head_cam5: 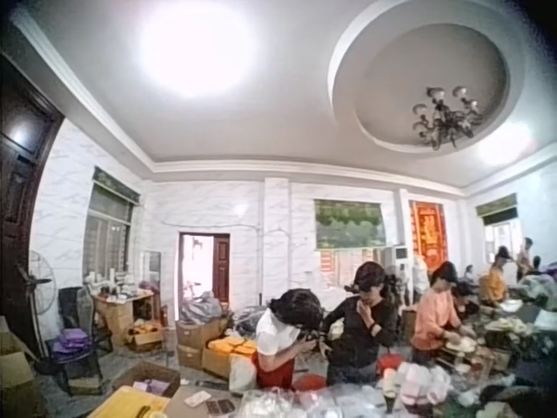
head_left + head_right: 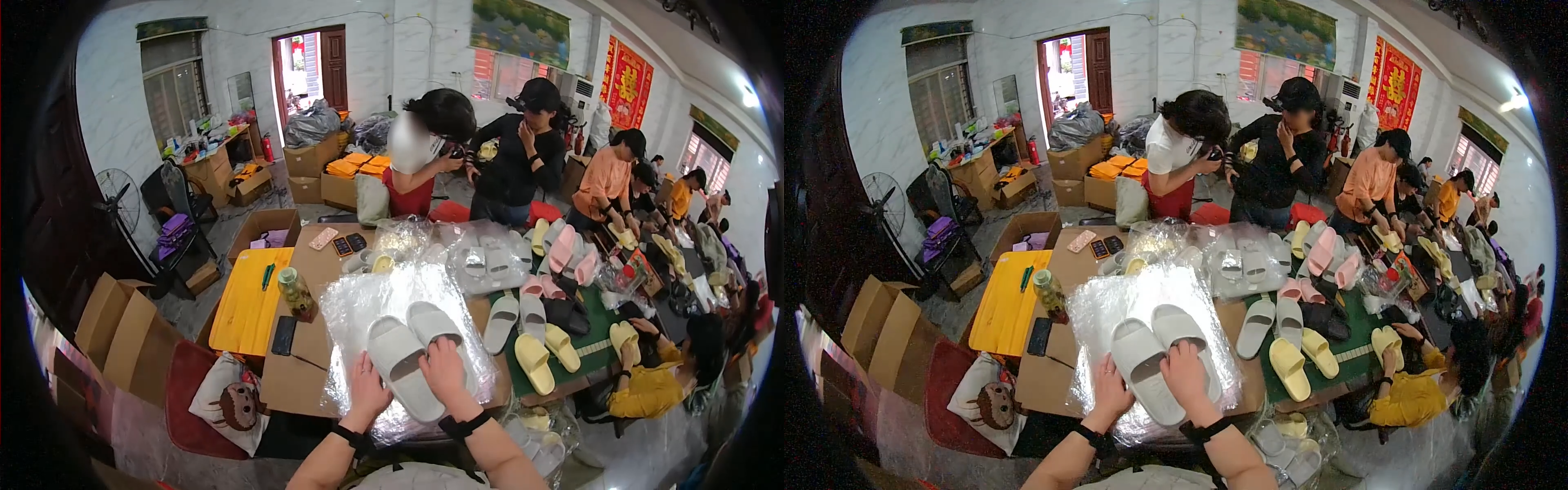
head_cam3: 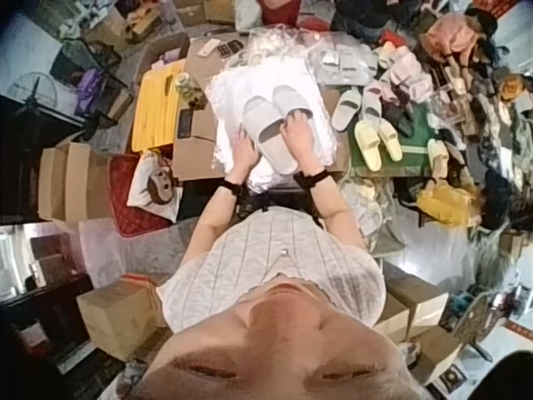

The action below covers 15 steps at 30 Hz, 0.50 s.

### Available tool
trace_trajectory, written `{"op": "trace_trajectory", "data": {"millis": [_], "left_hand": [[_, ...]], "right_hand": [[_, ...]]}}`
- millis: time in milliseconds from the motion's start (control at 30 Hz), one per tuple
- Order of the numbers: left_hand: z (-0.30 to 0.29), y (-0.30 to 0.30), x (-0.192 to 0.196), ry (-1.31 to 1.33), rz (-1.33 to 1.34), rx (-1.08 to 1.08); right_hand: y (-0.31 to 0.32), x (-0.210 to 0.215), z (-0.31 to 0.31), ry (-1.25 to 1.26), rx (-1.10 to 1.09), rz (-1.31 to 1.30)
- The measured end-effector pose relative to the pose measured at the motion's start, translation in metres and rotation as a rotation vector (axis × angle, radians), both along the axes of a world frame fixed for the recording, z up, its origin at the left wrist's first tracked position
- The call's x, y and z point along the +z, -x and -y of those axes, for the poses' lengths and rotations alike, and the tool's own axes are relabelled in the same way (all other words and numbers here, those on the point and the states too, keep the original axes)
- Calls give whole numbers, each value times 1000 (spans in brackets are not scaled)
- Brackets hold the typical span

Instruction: The recorder is packing various pairs of slides/sandals into plastic bags at a manufacturing workstation.

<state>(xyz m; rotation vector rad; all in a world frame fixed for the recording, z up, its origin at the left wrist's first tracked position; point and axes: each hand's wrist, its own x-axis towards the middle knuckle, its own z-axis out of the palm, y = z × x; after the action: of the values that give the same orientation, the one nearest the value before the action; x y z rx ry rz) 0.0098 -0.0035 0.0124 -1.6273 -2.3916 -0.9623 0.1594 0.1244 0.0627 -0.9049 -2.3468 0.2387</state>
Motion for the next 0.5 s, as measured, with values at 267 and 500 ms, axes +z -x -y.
{"op": "trace_trajectory", "data": {"millis": [267,500], "left_hand": [[-3,0,-11,55,67,-16],[-5,2,-16,37,64,-18]], "right_hand": [[-3,-22,-11,20,-14,82],[-10,-26,-12,58,-14,-82]]}}
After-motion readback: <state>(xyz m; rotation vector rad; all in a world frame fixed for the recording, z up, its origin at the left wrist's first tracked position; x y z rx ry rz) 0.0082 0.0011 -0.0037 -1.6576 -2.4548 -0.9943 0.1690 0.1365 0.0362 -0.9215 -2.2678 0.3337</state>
